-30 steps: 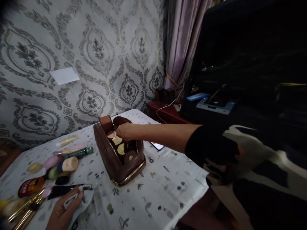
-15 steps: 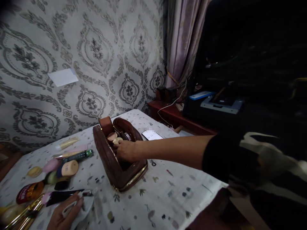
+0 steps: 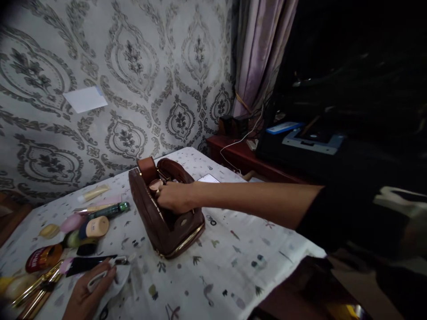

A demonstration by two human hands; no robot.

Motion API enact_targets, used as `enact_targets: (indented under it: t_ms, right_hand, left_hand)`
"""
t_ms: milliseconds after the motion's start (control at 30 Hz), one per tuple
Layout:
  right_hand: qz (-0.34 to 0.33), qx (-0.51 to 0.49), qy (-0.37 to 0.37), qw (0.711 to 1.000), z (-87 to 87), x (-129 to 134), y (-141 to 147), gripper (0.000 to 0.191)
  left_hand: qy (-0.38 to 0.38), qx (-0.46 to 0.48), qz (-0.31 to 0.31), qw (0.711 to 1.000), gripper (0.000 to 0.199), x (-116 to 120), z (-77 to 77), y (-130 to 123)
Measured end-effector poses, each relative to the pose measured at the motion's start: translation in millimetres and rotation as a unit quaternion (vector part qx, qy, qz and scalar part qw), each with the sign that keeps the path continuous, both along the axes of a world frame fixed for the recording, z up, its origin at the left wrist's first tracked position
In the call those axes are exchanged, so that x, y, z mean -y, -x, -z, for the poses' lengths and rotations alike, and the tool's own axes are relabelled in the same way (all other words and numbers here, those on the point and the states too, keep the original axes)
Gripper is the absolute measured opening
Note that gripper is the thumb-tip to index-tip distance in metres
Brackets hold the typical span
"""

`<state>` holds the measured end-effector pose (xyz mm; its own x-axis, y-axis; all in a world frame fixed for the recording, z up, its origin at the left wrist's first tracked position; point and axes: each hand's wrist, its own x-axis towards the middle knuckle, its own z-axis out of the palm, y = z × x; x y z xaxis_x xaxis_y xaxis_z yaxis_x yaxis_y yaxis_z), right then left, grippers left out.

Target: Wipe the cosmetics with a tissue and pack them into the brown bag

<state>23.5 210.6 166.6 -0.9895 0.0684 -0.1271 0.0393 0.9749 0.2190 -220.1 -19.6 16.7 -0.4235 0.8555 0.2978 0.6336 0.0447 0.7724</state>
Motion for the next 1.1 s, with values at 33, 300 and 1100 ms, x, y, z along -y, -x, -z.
enact_targets:
  t_ms: [33,300,1100]
  right_hand:
    - [0.019,-0.009,0.003,1.0,-7.7,-2,-1,0.015]
    - [0.151,-0.002,-0.044,0.988,-31.1,-6,-11,0.017]
    - [0.174,-0.157,-0.013,0.972,-32.9,22,-26,0.017]
  left_hand:
    - [-0.005,0.004,0.002,1.0,0.054,0,-2.7,-4]
    - [0.033,-0.031,0.085,0.995,0.046,-4,-12.7,4]
    - [0.034,-0.04,0.109,0.993,0.054,-9,-35.2,-16]
